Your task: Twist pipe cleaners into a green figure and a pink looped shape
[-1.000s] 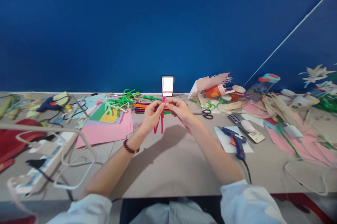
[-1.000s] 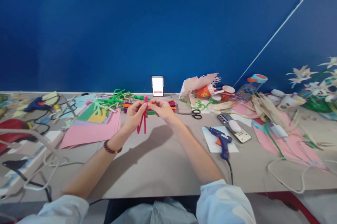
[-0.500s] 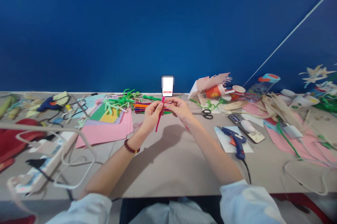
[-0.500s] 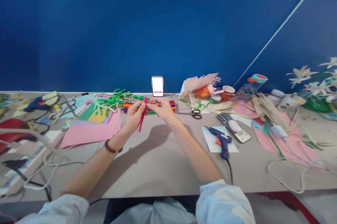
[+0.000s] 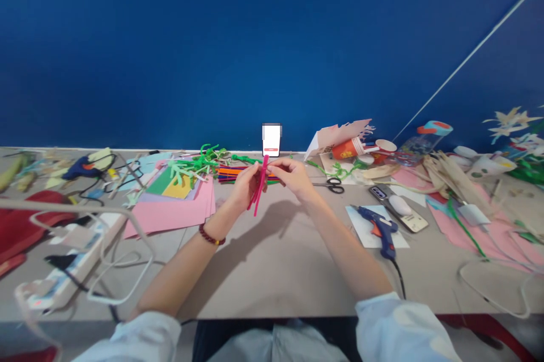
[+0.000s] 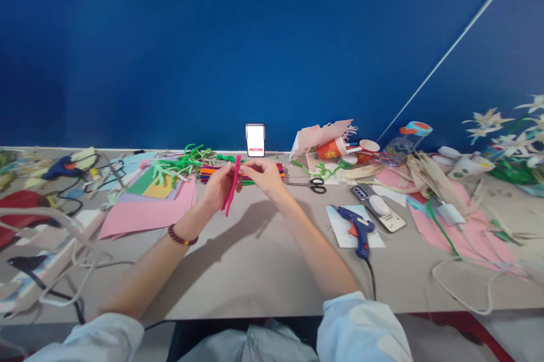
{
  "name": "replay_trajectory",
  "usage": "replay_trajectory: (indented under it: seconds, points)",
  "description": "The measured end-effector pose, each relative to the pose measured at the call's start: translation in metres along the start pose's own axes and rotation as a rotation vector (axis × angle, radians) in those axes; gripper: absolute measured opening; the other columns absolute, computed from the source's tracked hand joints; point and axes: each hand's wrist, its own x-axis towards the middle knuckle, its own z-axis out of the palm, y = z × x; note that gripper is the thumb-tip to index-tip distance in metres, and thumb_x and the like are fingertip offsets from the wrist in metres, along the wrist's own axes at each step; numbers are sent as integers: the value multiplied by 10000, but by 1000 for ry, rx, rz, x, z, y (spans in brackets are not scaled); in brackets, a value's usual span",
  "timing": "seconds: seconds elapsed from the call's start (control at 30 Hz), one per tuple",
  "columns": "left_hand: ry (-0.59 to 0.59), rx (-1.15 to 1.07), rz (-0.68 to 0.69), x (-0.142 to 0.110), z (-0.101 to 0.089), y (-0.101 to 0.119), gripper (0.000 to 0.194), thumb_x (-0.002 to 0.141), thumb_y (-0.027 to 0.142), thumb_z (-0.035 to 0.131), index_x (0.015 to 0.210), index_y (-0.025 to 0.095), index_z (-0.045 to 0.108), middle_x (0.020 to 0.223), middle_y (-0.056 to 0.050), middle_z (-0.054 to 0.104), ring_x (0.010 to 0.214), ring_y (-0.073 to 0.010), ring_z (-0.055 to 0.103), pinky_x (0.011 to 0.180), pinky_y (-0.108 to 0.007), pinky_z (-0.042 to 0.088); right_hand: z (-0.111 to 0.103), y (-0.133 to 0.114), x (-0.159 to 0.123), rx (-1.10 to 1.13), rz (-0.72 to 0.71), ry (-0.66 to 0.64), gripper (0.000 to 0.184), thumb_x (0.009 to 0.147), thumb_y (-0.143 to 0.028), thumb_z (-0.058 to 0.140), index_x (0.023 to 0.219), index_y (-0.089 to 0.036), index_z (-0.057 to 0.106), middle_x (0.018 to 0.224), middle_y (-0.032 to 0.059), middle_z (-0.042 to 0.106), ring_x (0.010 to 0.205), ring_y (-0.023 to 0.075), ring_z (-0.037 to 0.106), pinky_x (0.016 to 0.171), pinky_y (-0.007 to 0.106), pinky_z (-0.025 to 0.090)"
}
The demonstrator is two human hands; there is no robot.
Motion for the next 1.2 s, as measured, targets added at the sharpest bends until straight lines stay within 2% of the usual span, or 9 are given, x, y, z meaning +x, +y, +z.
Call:
replay_trajectory:
  seconds: [0.17, 0.37, 0.63, 0.73, 0.83, 0.97, 1.07, 1.2]
  points:
    - [1, 131, 83, 0, -3, 0, 233, 698, 352, 713, 795, 164, 614, 596, 30, 562, 471, -84, 505, 475, -211, 401, -1, 3, 1, 0, -15, 73, 233, 628, -359, 708, 712, -156, 628, 679, 12, 625, 589, 111, 535, 484, 209, 384]
    - [35, 184, 145, -3, 0, 2, 232, 679, 360, 725, 740, 166, 615, 566, 30, 557, 476, -81, 499, 489, -203, 384, 3, 4, 1, 37, -5, 65, 257, 628, -372, 723, 727, -151, 635, 673, 11, 607, 617, 122, 543, 522, 225, 415]
    - [42, 167, 136, -4, 1, 0, 256, 722, 403, 699, 756, 163, 617, 529, 29, 546, 459, -80, 492, 479, -197, 387, 10, 11, -2, 91, -43, 53, 287, 660, -414, 704, 748, -155, 619, 684, 9, 597, 577, 117, 530, 527, 240, 434]
    - [19, 107, 101, -4, 2, 3, 276, 696, 401, 723, 738, 154, 607, 541, 30, 534, 451, -71, 481, 470, -196, 389, 14, 9, -5, 110, -42, 24, 288, 691, -433, 677, 752, -159, 614, 639, 1, 568, 505, 103, 491, 468, 237, 410]
    - [1, 15, 8, -5, 3, 7, 284, 663, 370, 751, 726, 143, 592, 565, 31, 524, 441, -59, 467, 453, -194, 386, 17, 8, -7, 119, -15, 31, 304, 686, -449, 681, 747, -160, 609, 593, -12, 522, 463, 86, 442, 410, 219, 358]
    - [-5, -26, -48, -4, 2, 6, 300, 640, 359, 767, 722, 135, 584, 575, 29, 519, 438, -55, 466, 436, -186, 374, 16, 10, -5, 146, 0, 10, 327, 679, -468, 681, 751, -157, 610, 584, -18, 502, 447, 72, 409, 393, 210, 326]
    - [1, 50, 6, -3, 1, 5, 314, 655, 404, 751, 729, 146, 589, 564, 27, 525, 436, -64, 468, 431, -190, 367, 14, 12, -3, 131, 4, 34, 335, 658, -467, 694, 751, -155, 616, 595, -18, 507, 468, 72, 412, 403, 205, 318]
    - [15, 303, 176, -6, 2, 9, 298, 758, 452, 652, 754, 158, 608, 549, 14, 546, 477, -89, 492, 475, -202, 391, 11, 12, -3, 118, -16, 89, 323, 655, -444, 700, 781, -153, 636, 627, -16, 526, 517, 72, 426, 433, 192, 312]
